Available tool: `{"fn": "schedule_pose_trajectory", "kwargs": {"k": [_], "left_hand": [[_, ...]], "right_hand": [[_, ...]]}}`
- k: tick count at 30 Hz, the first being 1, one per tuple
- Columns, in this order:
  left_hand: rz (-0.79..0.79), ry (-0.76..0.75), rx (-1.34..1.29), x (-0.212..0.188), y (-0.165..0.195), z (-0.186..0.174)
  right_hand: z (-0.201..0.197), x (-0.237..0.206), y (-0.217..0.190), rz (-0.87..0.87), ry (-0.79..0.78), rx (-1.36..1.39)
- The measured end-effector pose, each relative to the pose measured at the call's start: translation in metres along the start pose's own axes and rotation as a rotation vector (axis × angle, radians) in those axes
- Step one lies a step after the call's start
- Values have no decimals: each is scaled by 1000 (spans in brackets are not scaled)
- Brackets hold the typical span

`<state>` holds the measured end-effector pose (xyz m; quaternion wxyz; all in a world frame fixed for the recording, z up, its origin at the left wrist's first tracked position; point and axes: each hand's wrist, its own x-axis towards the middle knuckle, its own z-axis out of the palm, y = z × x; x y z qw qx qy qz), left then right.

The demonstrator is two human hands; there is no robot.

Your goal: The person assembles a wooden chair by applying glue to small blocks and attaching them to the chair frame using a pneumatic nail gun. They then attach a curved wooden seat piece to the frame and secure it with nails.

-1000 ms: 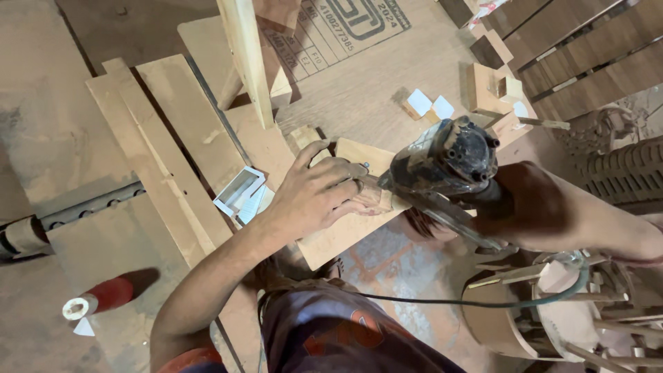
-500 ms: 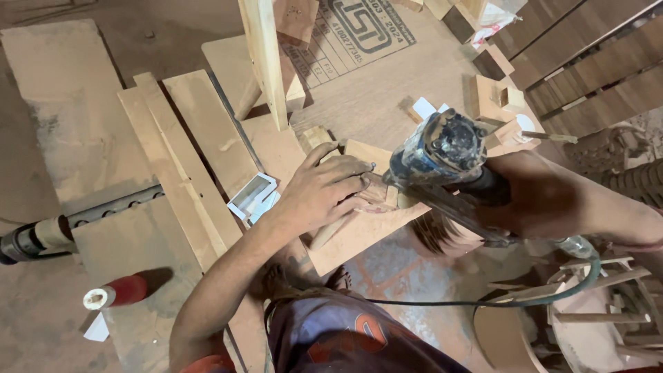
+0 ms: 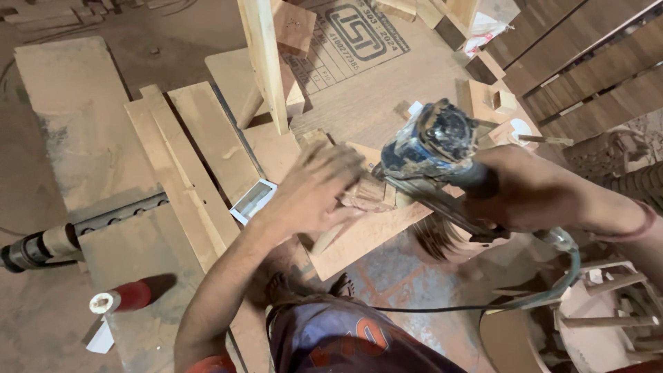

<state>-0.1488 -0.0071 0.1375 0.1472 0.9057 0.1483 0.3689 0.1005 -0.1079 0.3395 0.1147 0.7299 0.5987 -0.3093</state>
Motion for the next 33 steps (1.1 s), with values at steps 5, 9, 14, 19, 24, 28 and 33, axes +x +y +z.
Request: {"fn": "schedule_pose_trajectory", "kwargs": {"k": [5,9,14,19,24,28,33], "left_hand": [[-126,-61,-17,-12,-9,-24],[-140,-73,-74,-18,-10,-27],[-157,-47,-112,-17,-10,-26],[-183,-39,-165,-15,-9,-28],[-155,15,-197,-16,-8,-23],[-189,42,-158,-19,-10,-17],[-145,99,-111,-11,-12,-16]], "right_hand": [[4,9,-10,-201,-55,149],[3,5,-17,9,-35,48],[5,6,-22,28,-99,11],[2,7,-2,-299,-102,80],[5,13,17,-21,-119,-122],[0,19,33,-200,-56,-107],[-13,12,96,-469,86,-277]]}}
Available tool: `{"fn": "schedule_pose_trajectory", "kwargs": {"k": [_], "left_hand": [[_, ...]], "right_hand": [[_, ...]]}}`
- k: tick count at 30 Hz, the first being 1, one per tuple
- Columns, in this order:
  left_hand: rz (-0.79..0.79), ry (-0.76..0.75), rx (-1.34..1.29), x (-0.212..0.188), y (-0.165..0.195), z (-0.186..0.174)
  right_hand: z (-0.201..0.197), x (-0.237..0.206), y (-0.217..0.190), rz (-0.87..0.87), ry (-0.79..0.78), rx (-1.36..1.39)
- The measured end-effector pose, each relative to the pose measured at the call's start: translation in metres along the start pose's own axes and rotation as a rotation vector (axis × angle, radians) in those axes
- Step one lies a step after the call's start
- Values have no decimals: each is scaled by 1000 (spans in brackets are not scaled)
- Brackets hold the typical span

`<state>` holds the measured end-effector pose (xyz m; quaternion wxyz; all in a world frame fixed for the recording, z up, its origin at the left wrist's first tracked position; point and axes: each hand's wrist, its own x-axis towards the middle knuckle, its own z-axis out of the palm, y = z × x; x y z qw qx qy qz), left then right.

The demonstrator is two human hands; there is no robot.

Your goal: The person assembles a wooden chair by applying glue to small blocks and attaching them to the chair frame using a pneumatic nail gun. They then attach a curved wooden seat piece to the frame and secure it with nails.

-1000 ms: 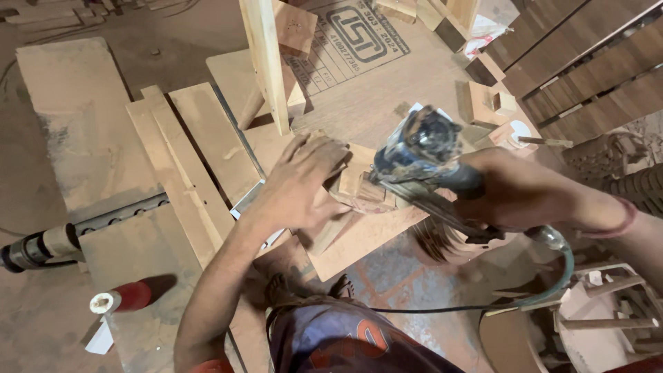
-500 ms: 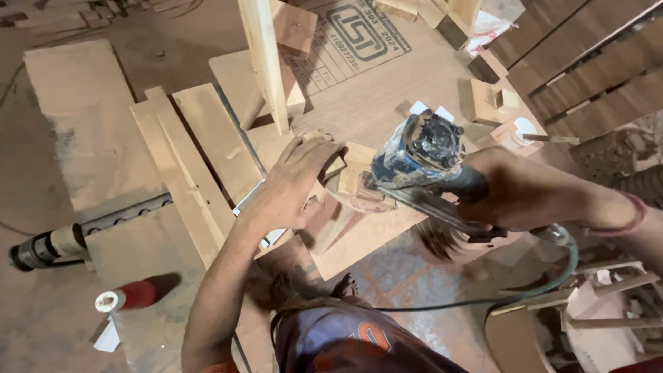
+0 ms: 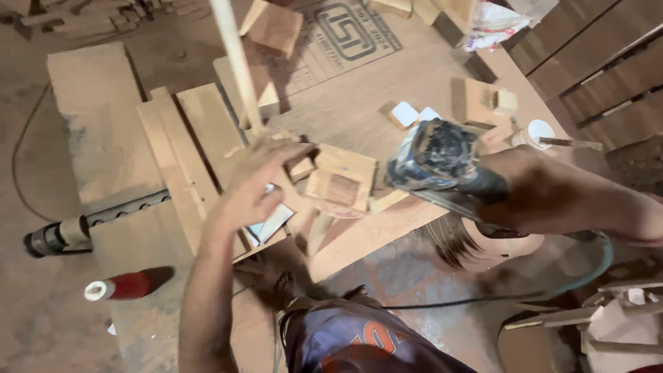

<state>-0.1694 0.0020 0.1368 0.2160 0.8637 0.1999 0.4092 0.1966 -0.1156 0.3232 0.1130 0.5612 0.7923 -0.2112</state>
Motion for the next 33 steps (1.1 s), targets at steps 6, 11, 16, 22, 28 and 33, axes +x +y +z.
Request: {"fn": "schedule_pose_trajectory", "kwargs": {"k": [6,11,16,22,28,33], "left_hand": [[-146,-117,292,75,3,15],[-92,-376,452,173,20,73],[-162,-767,460,239,37,157],[-231,-803,683,267,22,214],[-196,-690,470,313,-18,210],[-434,-358,358,385,-87,172]], "right_hand": [[26,-94,127,403,99,432],[97,-166,236,575,330,761],[158,-213,317,902,421,580],[170,-224,358,1000,256,652],[130,-196,378,880,-1,562],[104,-166,399,780,15,537]]}}
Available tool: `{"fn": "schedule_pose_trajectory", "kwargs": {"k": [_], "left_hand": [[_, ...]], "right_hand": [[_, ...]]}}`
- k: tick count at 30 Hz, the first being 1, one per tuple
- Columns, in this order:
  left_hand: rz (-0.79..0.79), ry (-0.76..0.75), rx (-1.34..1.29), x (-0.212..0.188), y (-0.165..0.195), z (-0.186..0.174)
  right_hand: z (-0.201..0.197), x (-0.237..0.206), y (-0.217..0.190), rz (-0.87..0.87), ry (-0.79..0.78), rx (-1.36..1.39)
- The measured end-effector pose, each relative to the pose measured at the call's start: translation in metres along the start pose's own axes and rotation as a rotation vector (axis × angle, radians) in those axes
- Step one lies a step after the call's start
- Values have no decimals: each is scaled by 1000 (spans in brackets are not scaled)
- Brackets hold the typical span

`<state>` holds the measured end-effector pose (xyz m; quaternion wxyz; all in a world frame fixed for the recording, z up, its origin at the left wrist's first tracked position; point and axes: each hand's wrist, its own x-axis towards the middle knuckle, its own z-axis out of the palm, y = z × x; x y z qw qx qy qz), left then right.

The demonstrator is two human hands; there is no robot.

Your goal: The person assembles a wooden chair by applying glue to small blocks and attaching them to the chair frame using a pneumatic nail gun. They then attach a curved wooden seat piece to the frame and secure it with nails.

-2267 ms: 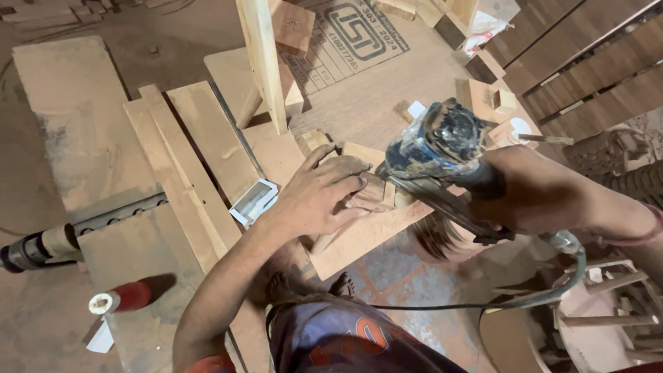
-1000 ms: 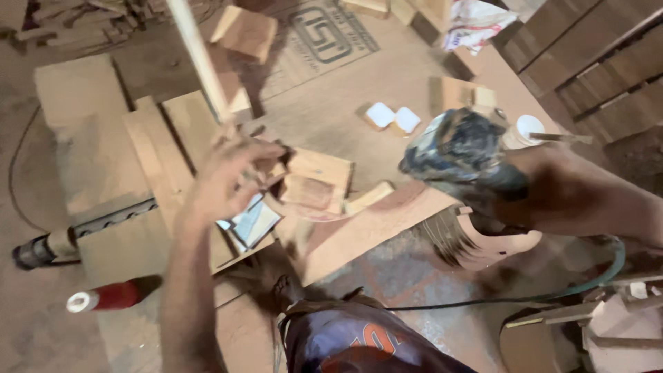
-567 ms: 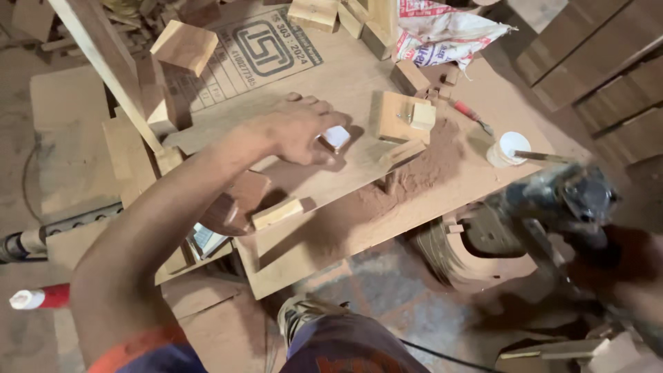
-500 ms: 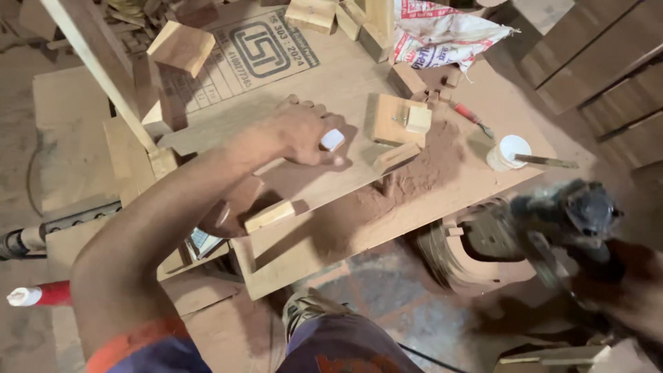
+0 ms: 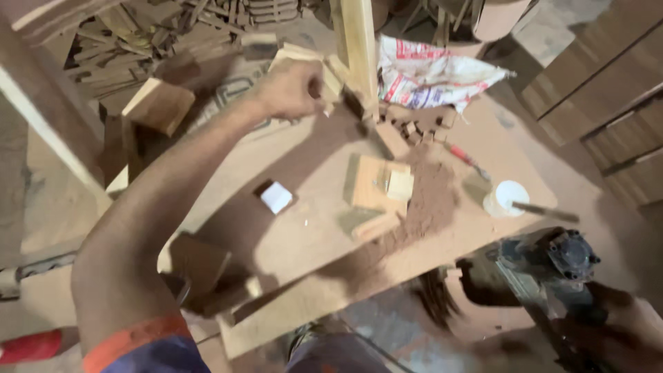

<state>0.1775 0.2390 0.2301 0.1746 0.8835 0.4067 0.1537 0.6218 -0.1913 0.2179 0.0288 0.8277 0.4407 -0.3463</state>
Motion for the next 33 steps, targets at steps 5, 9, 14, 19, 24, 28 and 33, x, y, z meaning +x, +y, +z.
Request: {"fn": "schedule_pose_trajectory", "kwargs": {"k": [5,9,14,19,24,28,33], "left_hand": [[-218,74,-143,78,-78,-16],[14,269,18,112,-123,6],[112,299,-108,114,-143,29],[253,310,59,115,-148,30],[45,-32,-164,127,-163,19],[114,-180,-315,142,-174,9],[66,-157,-322,139,-178,3]], "right_hand": [[-28,50,-9,-66,98,33],[-41,70,-24,93,155,1],[-50,77,-58,-8,231,149],[-68,77,-91,77,177,187],[-79,92,-125,19,159,-20],[-90,90,-165,-243,111,344],[-104,98,-273,-41,108,137]]}}
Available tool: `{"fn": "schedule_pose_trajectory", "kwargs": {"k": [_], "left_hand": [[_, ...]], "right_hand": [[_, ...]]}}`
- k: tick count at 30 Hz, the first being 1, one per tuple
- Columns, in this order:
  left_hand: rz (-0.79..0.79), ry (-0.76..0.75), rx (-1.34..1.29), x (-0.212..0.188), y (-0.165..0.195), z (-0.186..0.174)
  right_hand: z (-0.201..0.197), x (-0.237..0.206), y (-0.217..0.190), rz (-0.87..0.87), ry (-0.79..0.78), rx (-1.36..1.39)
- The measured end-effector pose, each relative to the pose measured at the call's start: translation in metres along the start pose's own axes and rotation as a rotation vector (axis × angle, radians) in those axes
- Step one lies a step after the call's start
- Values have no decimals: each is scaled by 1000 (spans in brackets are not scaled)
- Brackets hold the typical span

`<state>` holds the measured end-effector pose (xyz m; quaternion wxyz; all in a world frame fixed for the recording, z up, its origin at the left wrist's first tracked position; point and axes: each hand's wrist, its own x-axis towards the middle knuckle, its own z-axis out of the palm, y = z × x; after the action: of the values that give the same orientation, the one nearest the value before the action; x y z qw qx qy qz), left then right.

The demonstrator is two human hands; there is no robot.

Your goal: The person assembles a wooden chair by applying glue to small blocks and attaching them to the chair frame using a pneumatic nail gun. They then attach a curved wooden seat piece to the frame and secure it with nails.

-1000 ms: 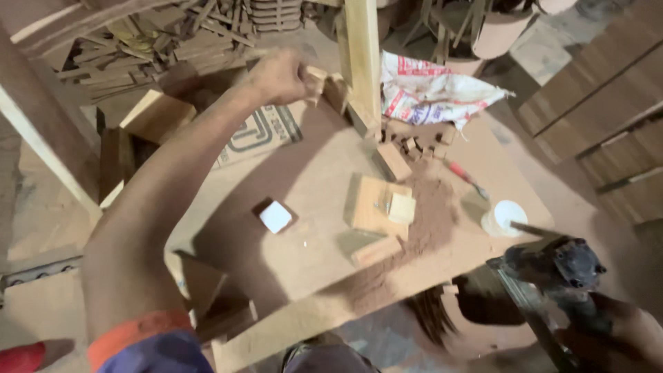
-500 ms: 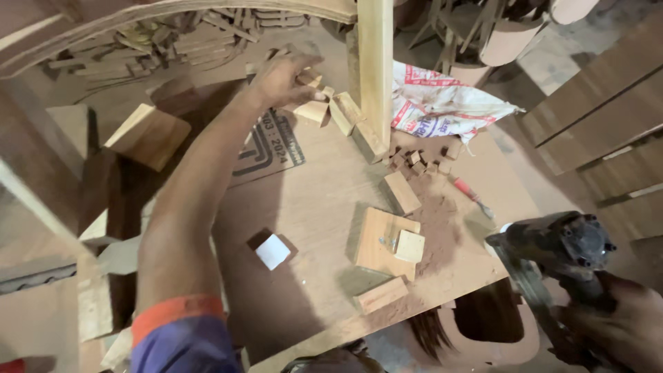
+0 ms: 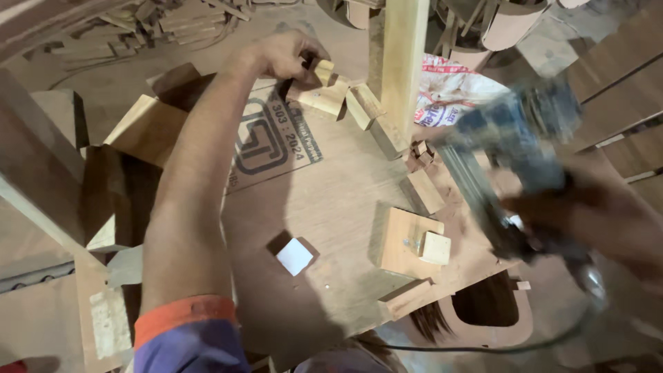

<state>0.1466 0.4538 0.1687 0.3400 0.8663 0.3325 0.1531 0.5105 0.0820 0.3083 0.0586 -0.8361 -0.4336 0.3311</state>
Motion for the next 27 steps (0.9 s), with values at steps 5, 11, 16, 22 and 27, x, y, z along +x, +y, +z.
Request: {"fn": "schedule_pose_trajectory", "kwargs": {"k": [5,11,16,22,27], "left_hand": [[-23,15,119,-11,14,-3],[18,45,232,-13,18,-4],[-8,28,74,-13,9,0],[-5,24,27,-7,6,3],[-6,39,5,-4,6,6]], "right_hand": [[6,14,-116,-545,-21,61],[21,44,-219,-442,-30,185],[41,75,-243,-431,-133,229],[45,86,-243,-484,-105,176],[50,87,-235,-545,-174,217]]}}
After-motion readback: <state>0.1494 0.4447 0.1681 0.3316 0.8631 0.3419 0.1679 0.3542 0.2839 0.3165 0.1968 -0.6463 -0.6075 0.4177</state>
